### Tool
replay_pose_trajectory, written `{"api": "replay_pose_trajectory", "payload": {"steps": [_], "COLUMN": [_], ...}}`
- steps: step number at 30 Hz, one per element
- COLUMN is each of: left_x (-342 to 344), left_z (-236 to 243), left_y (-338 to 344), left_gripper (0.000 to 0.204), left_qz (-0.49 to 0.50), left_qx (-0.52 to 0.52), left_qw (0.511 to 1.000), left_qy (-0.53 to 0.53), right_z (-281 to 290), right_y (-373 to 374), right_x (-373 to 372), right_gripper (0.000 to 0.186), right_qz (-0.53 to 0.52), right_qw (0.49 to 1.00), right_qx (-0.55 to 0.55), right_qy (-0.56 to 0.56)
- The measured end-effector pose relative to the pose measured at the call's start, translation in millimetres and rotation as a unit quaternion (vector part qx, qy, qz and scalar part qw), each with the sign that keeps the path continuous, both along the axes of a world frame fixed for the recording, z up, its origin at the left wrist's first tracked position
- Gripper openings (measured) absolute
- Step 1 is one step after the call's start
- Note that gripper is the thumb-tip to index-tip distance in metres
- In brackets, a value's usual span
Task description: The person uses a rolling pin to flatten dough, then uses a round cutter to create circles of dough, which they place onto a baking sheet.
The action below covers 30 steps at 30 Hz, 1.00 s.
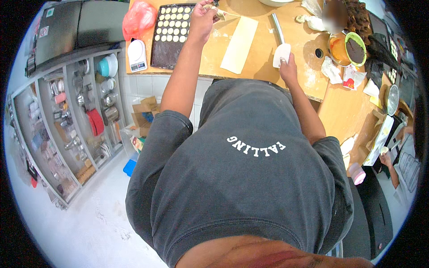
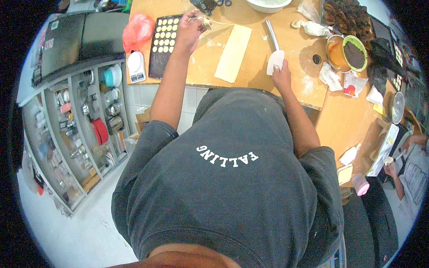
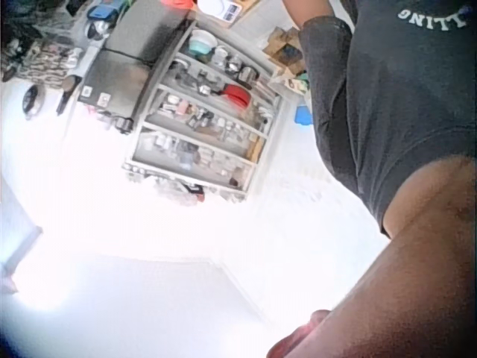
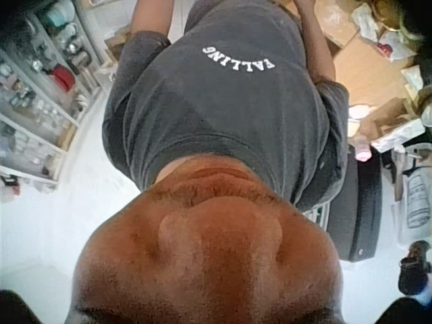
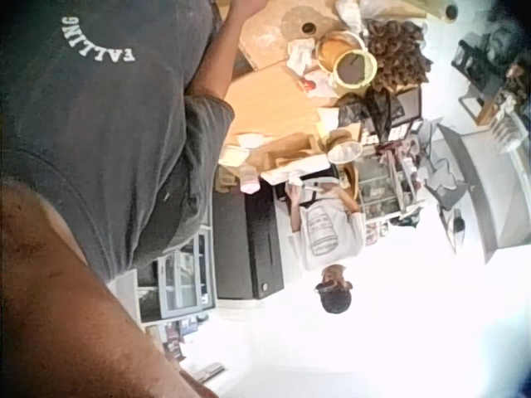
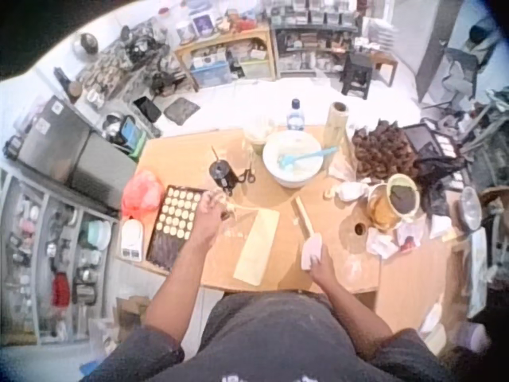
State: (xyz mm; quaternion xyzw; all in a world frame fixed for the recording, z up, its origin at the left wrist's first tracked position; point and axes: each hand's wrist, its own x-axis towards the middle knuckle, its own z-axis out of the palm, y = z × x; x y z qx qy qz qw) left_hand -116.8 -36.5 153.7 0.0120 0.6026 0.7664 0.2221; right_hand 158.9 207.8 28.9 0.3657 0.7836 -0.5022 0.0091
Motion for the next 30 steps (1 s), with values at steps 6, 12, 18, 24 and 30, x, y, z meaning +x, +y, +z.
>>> {"api": "replay_pose_trajectory", "payload": {"steps": [6, 12, 18, 24, 30], "left_x": [-4, 24, 43, 33, 35], "left_z": [58, 127, 169, 108, 45], "left_y": [3, -34, -88, -147, -176], "left_gripper": [0.038, 0.039, 0.039, 0.041, 0.036], "left_qz": [-0.016, -0.05, -0.217, -0.273, -0.319], "left_qx": [0.07, 0.095, 0.054, -0.141, -0.344], "left_qw": [0.997, 0.993, 0.972, 0.941, 0.86], "left_qy": [0.039, 0.042, 0.075, 0.142, 0.201], "right_z": [-21, 18, 101, 119, 119], "right_y": [-11, -70, -171, -232, -266], "right_x": [7, -28, -99, -128, -141], "right_gripper": [0.05, 0.061, 0.056, 0.045, 0.035], "right_qz": [-0.056, -0.065, -0.122, -0.089, -0.156], "right_qw": [0.997, 0.979, 0.801, 0.711, 0.79], "right_qx": [0.051, 0.189, -0.585, -0.684, -0.572], "right_qy": [-0.018, -0.033, 0.035, 0.138, 0.158]}}
